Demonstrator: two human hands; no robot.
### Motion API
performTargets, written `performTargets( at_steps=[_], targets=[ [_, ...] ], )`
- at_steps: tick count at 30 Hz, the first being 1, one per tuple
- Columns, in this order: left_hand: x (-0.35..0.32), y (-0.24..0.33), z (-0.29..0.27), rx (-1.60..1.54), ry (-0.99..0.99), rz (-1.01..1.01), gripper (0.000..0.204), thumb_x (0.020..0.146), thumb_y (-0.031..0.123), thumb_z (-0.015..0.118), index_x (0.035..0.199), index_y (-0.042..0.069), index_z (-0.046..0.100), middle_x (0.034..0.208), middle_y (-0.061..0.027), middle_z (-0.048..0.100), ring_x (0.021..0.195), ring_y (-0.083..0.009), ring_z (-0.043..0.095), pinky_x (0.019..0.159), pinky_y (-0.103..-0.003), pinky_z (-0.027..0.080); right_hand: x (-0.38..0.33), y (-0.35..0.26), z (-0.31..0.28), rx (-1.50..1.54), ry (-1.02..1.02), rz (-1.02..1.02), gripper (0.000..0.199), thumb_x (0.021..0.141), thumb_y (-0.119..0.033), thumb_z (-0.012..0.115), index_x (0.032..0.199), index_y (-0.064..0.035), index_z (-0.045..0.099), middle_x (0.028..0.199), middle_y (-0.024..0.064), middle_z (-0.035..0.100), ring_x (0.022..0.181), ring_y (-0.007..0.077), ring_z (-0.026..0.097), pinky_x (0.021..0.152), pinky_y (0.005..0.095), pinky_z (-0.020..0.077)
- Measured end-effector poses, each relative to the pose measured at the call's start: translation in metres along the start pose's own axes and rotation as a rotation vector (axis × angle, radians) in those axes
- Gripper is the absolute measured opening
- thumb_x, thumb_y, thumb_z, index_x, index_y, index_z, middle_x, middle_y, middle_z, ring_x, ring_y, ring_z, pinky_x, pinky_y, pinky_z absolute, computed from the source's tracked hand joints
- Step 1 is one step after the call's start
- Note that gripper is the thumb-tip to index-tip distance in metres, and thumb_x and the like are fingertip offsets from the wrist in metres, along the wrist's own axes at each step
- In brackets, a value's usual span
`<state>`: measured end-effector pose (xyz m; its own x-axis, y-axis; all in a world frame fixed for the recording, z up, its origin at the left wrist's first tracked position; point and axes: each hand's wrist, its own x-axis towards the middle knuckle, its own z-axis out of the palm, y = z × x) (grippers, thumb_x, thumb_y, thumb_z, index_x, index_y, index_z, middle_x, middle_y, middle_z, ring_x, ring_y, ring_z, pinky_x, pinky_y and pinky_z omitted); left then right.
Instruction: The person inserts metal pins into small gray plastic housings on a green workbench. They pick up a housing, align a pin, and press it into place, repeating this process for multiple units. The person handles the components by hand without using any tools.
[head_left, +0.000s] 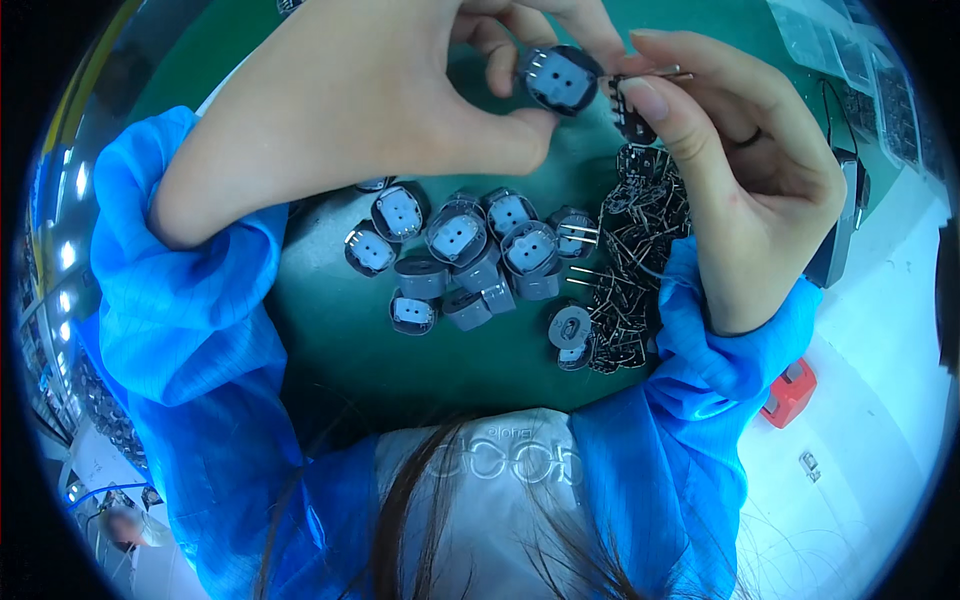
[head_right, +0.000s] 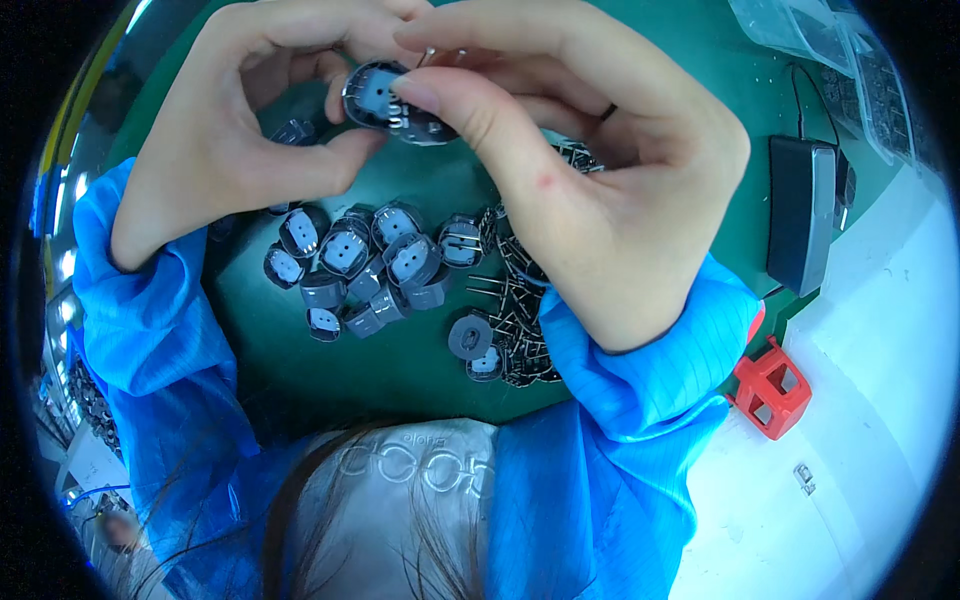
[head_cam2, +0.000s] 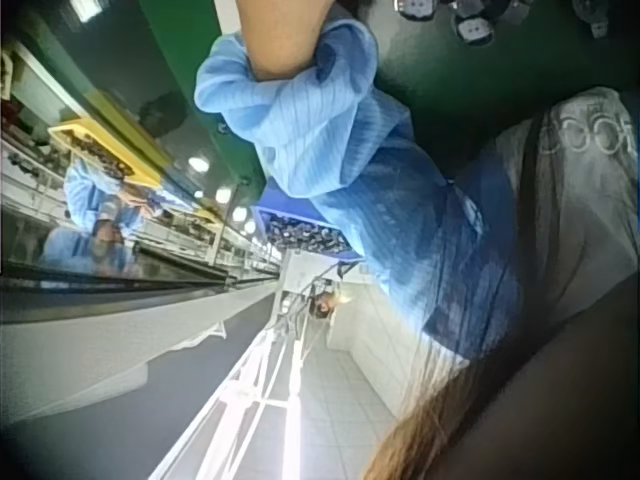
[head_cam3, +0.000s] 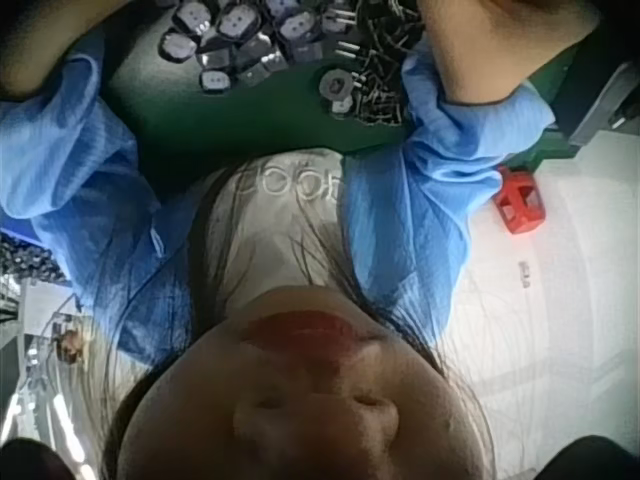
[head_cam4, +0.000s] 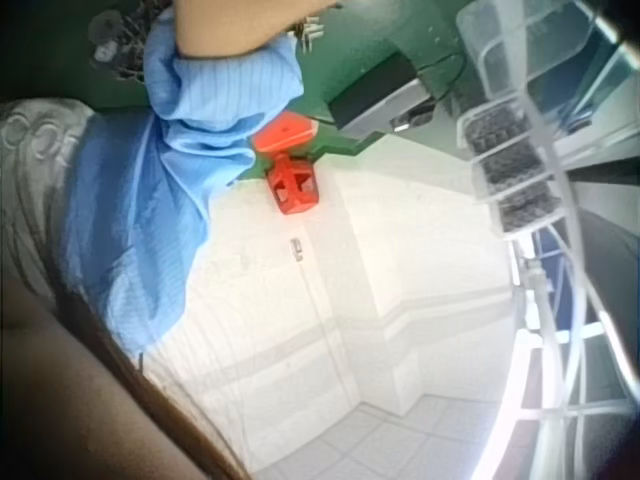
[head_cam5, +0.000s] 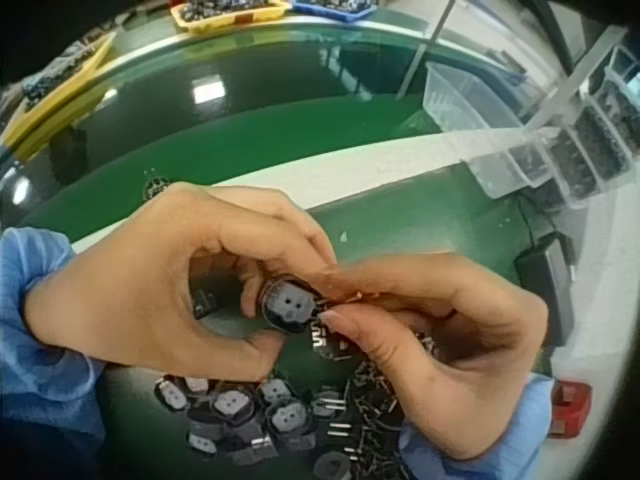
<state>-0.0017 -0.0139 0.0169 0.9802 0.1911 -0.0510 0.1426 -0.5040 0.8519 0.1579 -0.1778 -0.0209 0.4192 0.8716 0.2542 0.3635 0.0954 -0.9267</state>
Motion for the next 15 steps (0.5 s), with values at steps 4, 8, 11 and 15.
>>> performTargets(
  at_steps=[4,8,11,15],
  targets=[
    [0.003,0.003,0.010,-0.037,0.100,-0.030,0.042,0.080,-0.002,0.084,0.120,-0.003,0.072,0.105,-0.0121,0.074,0.090,-0.0128,0.071,0.081,-0.025,0.060,-0.005,-0.003,-0.001,-0.184,0.047,-0.087,0.017,0.090,0.006,0.074,0.107,0.0078,0.073,0.104,0.0141,0.075,0.099,0.0203,0.073,0.088,0.0296,0.0584],
    [-0.003,0.004,0.000,-0.153,0.056,-0.071,0.035,0.082,-0.002,0.084,0.115,-0.005,0.072,0.101,-0.0135,0.075,0.087,-0.0121,0.072,0.079,-0.025,0.061,0.004,0.000,-0.002,-0.298,-0.042,-0.237,0.016,0.087,0.008,0.076,0.103,0.0060,0.074,0.102,0.0137,0.076,0.096,0.0200,0.073,0.087,0.0308,0.0592],
    [0.004,-0.004,0.000,-0.248,0.059,-0.048,0.030,0.082,-0.003,0.084,0.109,-0.007,0.072,0.099,-0.0142,0.075,0.088,-0.0129,0.074,0.081,-0.025,0.062,0.003,-0.004,0.004,-0.316,0.067,-0.202,0.019,0.084,0.010,0.077,0.102,0.0048,0.075,0.101,0.0124,0.077,0.094,0.0194,0.074,0.086,0.0311,0.0594],
    [0.000,0.011,0.008,-0.119,0.086,-0.122,0.027,0.082,-0.005,0.083,0.106,-0.008,0.072,0.099,-0.0151,0.075,0.092,-0.0143,0.075,0.085,-0.026,0.062,0.000,-0.001,0.012,-0.346,0.126,-0.283,0.022,0.080,0.012,0.079,0.101,0.0039,0.076,0.099,0.0112,0.077,0.089,0.0194,0.074,0.082,0.0303,0.0587]
  ],
)
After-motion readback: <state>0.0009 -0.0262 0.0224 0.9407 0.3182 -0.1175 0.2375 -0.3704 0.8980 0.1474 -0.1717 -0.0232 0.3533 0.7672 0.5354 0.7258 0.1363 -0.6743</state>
